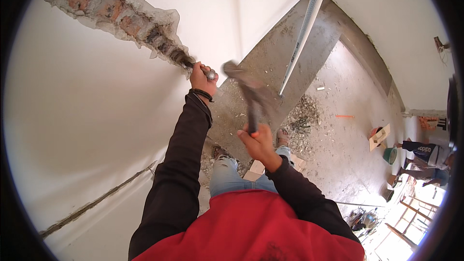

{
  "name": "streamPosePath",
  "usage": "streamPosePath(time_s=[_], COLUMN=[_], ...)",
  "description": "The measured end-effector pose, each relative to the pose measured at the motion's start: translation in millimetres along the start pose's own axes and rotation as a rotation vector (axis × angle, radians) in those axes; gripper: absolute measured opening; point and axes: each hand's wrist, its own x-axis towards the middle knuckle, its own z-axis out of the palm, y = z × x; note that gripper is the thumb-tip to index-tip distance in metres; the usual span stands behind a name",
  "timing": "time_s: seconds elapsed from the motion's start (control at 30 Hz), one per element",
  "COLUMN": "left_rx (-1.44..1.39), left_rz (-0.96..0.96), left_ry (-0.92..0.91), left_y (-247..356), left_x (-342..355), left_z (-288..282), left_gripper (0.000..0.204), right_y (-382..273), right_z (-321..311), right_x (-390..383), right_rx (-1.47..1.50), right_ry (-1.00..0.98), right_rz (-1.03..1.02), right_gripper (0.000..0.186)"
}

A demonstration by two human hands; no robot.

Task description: The person fits a plastic conduit pipe into a prepared vertical groove in a wall, then uses a hammer and a chisel-like tool to secure it by driving pieces of debris or fasteners into the wall gap.

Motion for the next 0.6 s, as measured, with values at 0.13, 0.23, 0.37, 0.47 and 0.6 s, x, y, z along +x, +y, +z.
streamPosePath(time_s=[0.13, 0.23, 0.37, 0.47, 0.6], left_rx=[-0.078, -0.087, -0.025, -0.069, -0.095], left_rz=[-0.053, -0.068, -0.029, -0.057, -0.070], left_ry=[-0.019, -0.046, -0.031, -0.029, -0.012], left_y=[12.2, 7.5, -1.5, 11.6, 12.9], left_x=[4.7, 13.9, 6.2, 10.4, 13.3], left_z=[4.0, 5.5, 27.7, -1.2, -0.2], left_gripper=[0.022, 0.022, 0.020, 0.020, 0.021], right_y=[-48.3, 1.7, 26.3, -8.8, -50.5], right_z=[6.4, 10.6, 4.5, -0.9, -1.3], right_x=[2.9, 18.4, 26.3, 4.5, 2.7], right_rx=[0.529, 0.081, -0.242, -0.059, 0.476], right_ry=[0.066, 0.043, -0.036, -0.008, 0.043], right_rz=[-0.410, -0.183, 0.253, 0.180, -0.264], right_gripper=[0.012, 0.010, 0.012, 0.014, 0.014])
